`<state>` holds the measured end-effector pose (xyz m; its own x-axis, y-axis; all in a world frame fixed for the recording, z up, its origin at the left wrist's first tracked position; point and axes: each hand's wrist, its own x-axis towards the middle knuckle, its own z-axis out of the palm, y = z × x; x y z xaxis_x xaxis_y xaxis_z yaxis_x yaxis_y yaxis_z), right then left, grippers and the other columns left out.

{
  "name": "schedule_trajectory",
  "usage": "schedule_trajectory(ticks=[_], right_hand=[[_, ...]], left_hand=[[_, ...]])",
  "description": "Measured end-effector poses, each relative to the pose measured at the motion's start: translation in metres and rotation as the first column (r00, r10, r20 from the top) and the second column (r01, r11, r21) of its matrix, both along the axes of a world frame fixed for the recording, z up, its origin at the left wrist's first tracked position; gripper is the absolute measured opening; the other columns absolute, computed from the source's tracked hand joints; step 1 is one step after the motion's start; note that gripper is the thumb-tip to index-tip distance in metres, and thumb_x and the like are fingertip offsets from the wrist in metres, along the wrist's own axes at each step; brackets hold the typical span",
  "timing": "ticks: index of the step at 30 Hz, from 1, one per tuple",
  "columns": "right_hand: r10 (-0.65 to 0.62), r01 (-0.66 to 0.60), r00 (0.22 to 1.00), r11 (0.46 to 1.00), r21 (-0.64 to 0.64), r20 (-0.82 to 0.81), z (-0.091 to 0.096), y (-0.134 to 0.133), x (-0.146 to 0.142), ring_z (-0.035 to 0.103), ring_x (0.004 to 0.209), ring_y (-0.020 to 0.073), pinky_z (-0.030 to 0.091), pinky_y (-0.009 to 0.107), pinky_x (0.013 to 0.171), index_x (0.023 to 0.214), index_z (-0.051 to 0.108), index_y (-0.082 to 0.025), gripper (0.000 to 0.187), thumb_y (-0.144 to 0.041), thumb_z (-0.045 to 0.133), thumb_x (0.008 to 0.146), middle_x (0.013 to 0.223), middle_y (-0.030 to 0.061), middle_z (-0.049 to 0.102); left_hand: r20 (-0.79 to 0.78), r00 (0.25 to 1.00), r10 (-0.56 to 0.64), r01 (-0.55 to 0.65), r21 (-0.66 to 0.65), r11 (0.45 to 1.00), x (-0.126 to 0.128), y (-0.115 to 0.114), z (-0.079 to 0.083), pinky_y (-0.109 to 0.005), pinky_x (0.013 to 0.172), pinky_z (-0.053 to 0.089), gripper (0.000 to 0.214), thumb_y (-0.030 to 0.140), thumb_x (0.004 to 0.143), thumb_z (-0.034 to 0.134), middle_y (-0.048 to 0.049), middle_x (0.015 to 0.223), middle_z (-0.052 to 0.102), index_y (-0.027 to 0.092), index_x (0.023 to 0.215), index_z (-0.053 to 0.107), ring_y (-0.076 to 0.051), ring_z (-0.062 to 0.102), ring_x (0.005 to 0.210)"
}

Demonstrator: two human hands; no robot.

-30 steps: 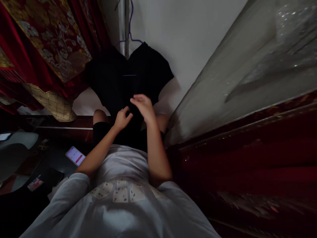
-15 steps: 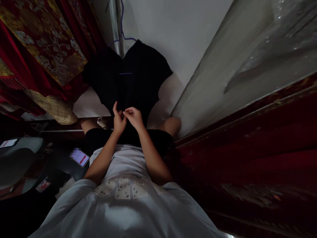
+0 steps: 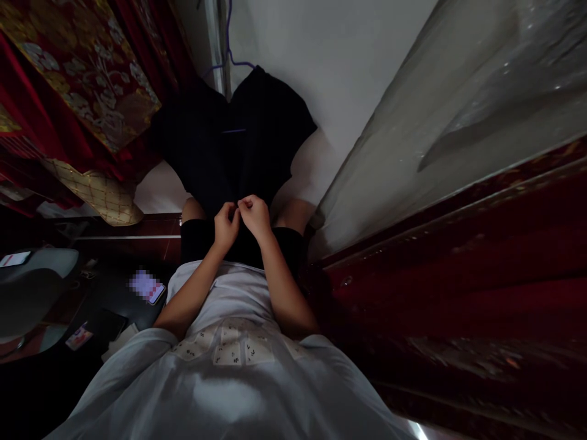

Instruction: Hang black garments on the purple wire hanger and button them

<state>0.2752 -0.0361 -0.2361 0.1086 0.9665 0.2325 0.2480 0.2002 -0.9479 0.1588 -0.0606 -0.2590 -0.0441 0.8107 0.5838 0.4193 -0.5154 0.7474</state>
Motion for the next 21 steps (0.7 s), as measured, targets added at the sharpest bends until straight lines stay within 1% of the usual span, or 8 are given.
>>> schedule_trajectory(ticks=[4,7,9,10,13,16,19,21], right_hand=[[0.038,-0.038,0.999,0.999,-0.011,0.006,0.004,-0.007,0.0,0.059,0.072,0.0187,0.048,0.031,0.074,0.073,0.058,-0.022,0.018,-0.035,0.055,0.084,0.072,0.0024,0.062],[0.164,-0.164,0.986,0.986,-0.018,0.001,0.015,-0.014,-0.003,0.05,0.063,0.0151,0.042,0.029,0.065,0.061,0.053,-0.022,0.023,-0.029,0.051,0.082,0.061,0.0001,0.053],[0.218,-0.226,0.969,0.972,-0.065,-0.113,0.024,-0.016,-0.006,0.047,0.058,0.0131,0.039,0.028,0.059,0.06,0.055,-0.021,0.021,-0.028,0.053,0.079,0.06,-0.0001,0.053],[0.213,-0.236,0.959,0.965,-0.11,-0.189,0.028,-0.016,-0.008,0.045,0.055,0.0121,0.036,0.027,0.055,0.061,0.058,-0.02,0.019,-0.028,0.055,0.078,0.059,0.0001,0.053],[0.13,-0.214,0.93,0.952,-0.219,-0.343,0.048,-0.006,-0.013,0.038,0.048,0.0095,0.027,0.025,0.045,0.063,0.062,-0.02,0.021,-0.03,0.061,0.081,0.057,0.0008,0.054],[0.097,-0.165,0.928,0.973,-0.161,-0.36,0.085,0.017,-0.015,0.036,0.047,0.0073,0.022,0.021,0.042,0.064,0.06,-0.019,0.028,-0.029,0.06,0.089,0.054,-0.0001,0.051],[0.075,-0.108,0.926,0.992,-0.07,-0.371,0.144,0.05,-0.015,0.033,0.047,0.0048,0.019,0.017,0.041,0.067,0.058,-0.016,0.033,-0.03,0.056,0.096,0.057,-0.0012,0.05],[0.066,-0.093,0.917,0.994,-0.05,-0.392,0.184,0.072,-0.012,0.032,0.047,0.0044,0.02,0.017,0.041,0.069,0.057,-0.016,0.031,-0.029,0.056,0.097,0.061,-0.0012,0.051]], left_hand=[[-0.065,0.997,0.042,-0.043,-0.011,0.999,-0.001,0.002,0.003,-0.029,0.083,0.05,0.011,0.01,0.098,0.051,-0.0082,0.092,0.068,0.017,0.095,0.059,-0.021,0.065,0.088],[-0.1,0.991,0.09,-0.092,-0.015,0.996,-0.006,0.004,0.009,-0.028,0.08,0.049,0.016,0.004,0.091,0.05,-0.0057,0.086,0.062,0.019,0.085,0.053,-0.02,0.061,0.083],[-0.101,0.99,0.101,-0.103,-0.014,0.995,-0.009,0.005,0.014,-0.027,0.077,0.048,0.017,0.003,0.088,0.05,-0.0043,0.082,0.059,0.019,0.082,0.05,-0.019,0.059,0.08],[-0.101,0.99,0.096,-0.097,-0.01,0.995,-0.011,0.005,0.016,-0.027,0.077,0.047,0.017,0.004,0.087,0.05,-0.0041,0.082,0.059,0.02,0.082,0.05,-0.019,0.059,0.08],[-0.128,0.989,0.069,-0.069,0.003,0.998,-0.015,0.008,0.017,-0.027,0.079,0.047,0.017,0.004,0.089,0.049,-0.005,0.086,0.062,0.02,0.088,0.053,-0.02,0.061,0.084],[-0.181,0.982,0.055,-0.062,-0.034,0.998,-0.016,0.013,0.01,-0.027,0.077,0.046,0.018,0.002,0.086,0.052,-0.0041,0.084,0.062,0.02,0.087,0.053,-0.019,0.06,0.08],[-0.149,0.989,0.014,-0.034,-0.132,0.991,-0.014,0.019,0.001,-0.025,0.069,0.043,0.017,0.003,0.086,0.052,-0.0009,0.075,0.058,0.02,0.086,0.053,-0.017,0.058,0.07],[-0.097,0.995,-0.022,0.006,-0.168,0.986,-0.009,0.023,-0.001,-0.025,0.065,0.042,0.015,0.005,0.088,0.053,0.0005,0.071,0.057,0.019,0.088,0.054,-0.016,0.057,0.065]])
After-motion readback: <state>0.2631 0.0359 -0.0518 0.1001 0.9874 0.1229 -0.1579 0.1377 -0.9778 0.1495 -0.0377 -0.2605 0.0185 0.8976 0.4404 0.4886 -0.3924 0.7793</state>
